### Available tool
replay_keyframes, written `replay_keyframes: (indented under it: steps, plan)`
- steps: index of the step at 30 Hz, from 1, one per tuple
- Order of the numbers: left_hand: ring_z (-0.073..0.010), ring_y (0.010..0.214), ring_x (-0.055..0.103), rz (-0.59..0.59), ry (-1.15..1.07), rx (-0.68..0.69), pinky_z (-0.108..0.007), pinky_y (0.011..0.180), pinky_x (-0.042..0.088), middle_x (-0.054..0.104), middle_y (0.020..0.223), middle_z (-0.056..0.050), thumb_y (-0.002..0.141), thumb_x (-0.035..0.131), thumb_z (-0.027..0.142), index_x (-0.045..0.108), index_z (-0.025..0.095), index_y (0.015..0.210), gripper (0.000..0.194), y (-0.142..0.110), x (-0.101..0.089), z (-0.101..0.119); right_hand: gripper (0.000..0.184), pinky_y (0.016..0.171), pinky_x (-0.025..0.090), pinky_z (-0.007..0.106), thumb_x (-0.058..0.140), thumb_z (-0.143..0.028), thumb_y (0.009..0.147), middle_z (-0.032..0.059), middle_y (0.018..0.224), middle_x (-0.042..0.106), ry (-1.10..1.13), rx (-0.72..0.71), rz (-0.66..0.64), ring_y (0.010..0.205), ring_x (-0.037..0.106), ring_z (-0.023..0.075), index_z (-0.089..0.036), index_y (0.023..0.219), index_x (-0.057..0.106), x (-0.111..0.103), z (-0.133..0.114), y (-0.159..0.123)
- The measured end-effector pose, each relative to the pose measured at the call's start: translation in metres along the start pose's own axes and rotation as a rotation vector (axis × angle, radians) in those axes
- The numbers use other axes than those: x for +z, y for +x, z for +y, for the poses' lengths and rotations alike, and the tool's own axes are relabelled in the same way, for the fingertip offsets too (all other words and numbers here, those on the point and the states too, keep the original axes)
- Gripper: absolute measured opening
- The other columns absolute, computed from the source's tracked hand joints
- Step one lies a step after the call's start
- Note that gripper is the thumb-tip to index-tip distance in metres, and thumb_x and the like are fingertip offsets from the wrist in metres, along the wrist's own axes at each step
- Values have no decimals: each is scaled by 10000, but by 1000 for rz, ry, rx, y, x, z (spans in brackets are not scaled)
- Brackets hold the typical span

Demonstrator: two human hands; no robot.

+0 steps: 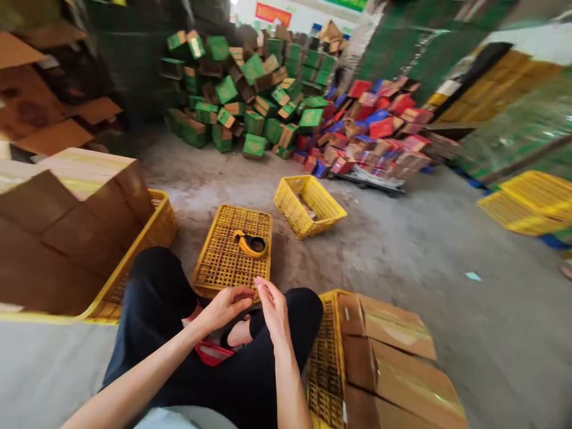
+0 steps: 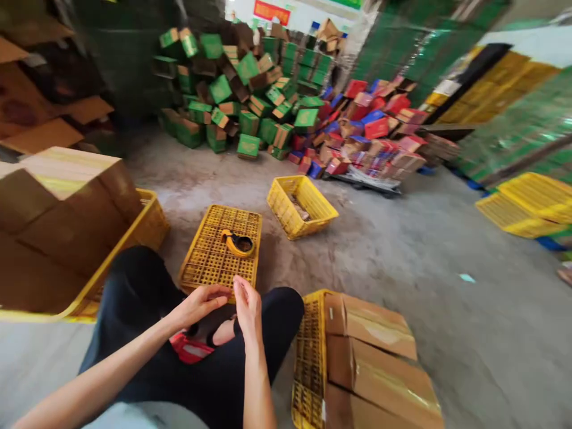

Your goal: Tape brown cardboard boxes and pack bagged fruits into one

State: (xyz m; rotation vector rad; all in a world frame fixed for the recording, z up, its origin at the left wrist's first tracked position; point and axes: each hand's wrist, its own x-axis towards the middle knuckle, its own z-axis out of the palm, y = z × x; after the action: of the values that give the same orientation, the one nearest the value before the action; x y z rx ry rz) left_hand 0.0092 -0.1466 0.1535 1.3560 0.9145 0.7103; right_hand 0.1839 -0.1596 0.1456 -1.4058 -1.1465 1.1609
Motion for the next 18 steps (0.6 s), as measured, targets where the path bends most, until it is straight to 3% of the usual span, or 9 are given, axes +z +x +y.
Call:
replay_keyframes:
  steps: [3, 8, 12, 15, 18]
  plan:
    - [-294, 1048, 712, -30, 79, -64, -399, 963, 547, 770, 1104, -108, 910, 623, 491, 746, 147, 1121, 422, 11, 30, -11, 543, 1072, 536, 484, 688, -654, 861, 132, 1249, 755, 91, 52, 185, 1177, 710, 314, -223, 1184, 763, -52, 27, -29]
    - [-284, 1082, 694, -191, 101, -64, -397, 997, 530, 758, 1141, -101, 896, 638, 524, 716, 167, 1225, 492, 30, 88, -16, 642, 1023, 564, 478, 712, -699, 783, 166, 1281, 735, 139, 141, 703, 1205, 690, 329, -187, 1167, 759, -162, 78, -98]
    - [-285, 1127, 688, -342, 107, -95, -391, 1015, 523, 757, 1164, -100, 895, 652, 536, 701, 181, 1275, 522, 38, 135, -16, 724, 970, 583, 449, 617, -744, 790, 169, 1289, 730, -120, 224, 1045, 1200, 686, 329, -173, 1220, 736, -244, 115, -180]
    - [-286, 1136, 692, -433, 115, -144, -392, 1015, 523, 745, 1217, -115, 893, 659, 532, 676, 176, 1331, 564, 37, 172, -25, 805, 962, 572, 455, 500, -778, 814, 183, 1293, 720, -336, 301, 1217, 1208, 675, 333, -148, 1273, 703, -290, 131, -239]
    - [-308, 1132, 696, -536, 105, -201, -412, 994, 532, 717, 1288, -139, 861, 687, 532, 629, 166, 1403, 656, 30, 215, -35, 882, 1032, 519, 472, 489, -765, 798, 235, 1338, 678, -408, 330, 1334, 1242, 643, 358, -69, 1312, 663, -329, 133, -280]
